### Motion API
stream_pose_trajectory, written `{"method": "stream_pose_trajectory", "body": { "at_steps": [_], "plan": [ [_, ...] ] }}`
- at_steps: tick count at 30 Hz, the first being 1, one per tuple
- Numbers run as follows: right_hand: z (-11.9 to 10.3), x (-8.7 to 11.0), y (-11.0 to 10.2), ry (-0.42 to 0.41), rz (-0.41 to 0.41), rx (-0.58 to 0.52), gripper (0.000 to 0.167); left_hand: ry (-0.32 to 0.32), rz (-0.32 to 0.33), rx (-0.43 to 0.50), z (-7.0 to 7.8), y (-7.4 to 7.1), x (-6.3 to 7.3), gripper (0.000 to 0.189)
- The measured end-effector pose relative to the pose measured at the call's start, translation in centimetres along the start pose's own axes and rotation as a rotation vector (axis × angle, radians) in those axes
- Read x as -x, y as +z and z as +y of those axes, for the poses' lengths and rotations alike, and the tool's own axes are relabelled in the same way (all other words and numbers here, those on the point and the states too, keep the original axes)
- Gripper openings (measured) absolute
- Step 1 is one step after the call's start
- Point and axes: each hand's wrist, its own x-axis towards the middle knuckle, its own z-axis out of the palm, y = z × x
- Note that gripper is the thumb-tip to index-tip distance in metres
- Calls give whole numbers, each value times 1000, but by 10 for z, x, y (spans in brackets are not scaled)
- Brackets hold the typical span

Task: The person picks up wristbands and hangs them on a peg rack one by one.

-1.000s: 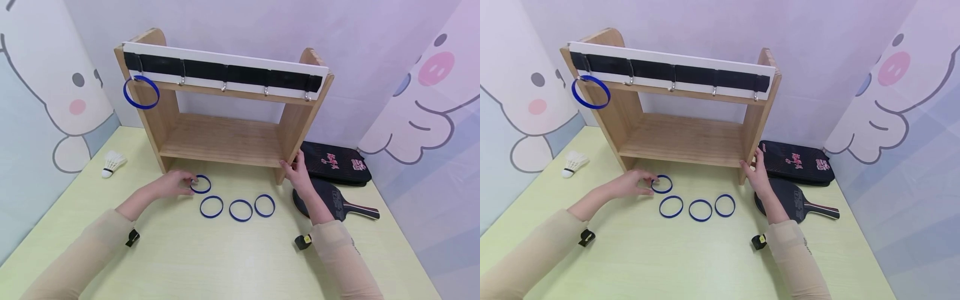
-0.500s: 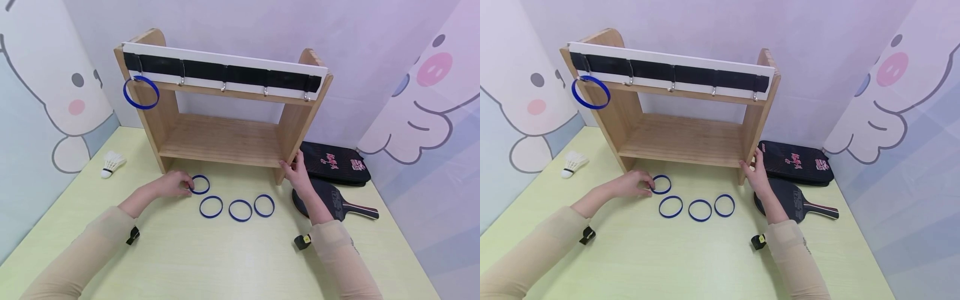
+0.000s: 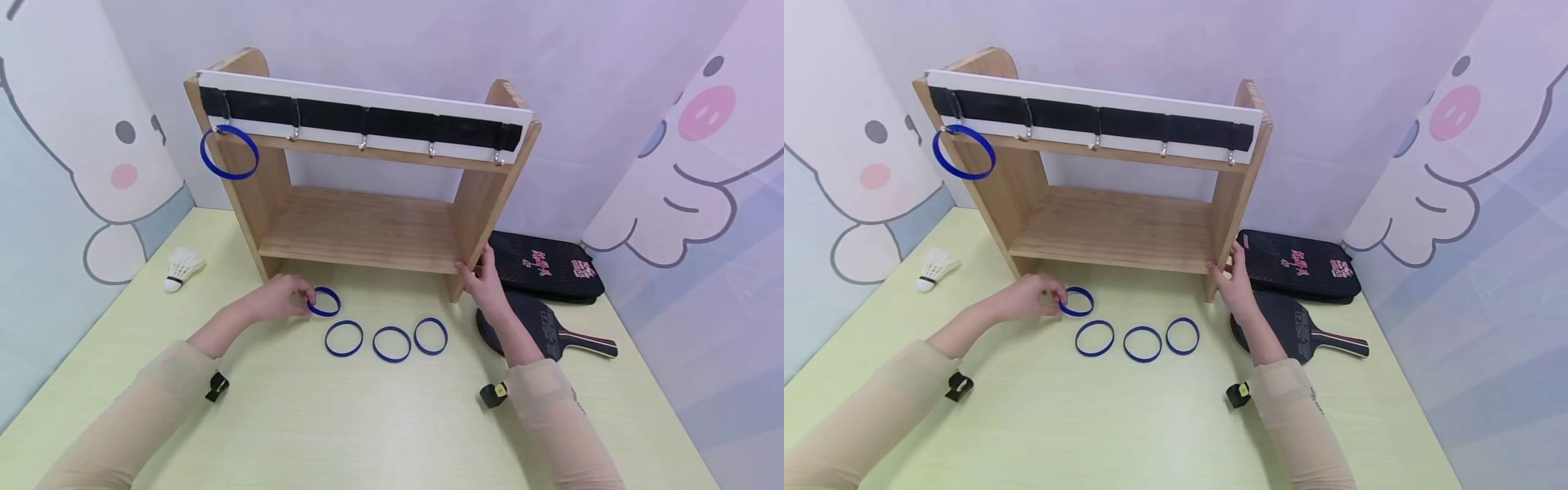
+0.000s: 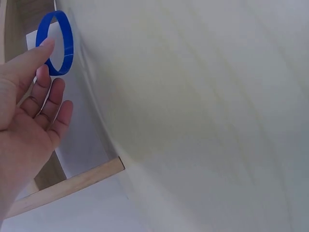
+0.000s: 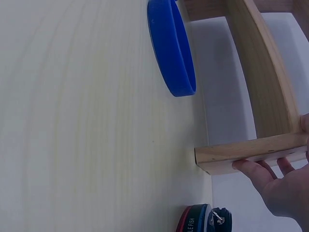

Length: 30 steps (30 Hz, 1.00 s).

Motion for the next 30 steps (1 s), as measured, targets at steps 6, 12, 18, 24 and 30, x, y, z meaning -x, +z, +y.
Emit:
{"method": "stream_pose_trajectory", "body": {
  "at_steps": [6, 12, 18, 24, 30],
  "plan": [
    [8, -3, -1, -9, 12, 17, 69, 24, 28, 0, 9, -6, 1, 16],
    [8, -1, -1, -14, 15, 21, 69, 35, 54, 2, 19, -8, 1, 15],
    [1, 1, -2, -6, 0, 16, 69, 19, 69, 29, 28, -13, 2, 15],
    [7, -4, -1, -11, 9, 10, 70, -17, 100, 39, 37, -22, 6, 16],
    [9, -3, 0, -27, 13, 10, 69, -6, 139, 31, 48, -30, 10, 16]
  ]
}}
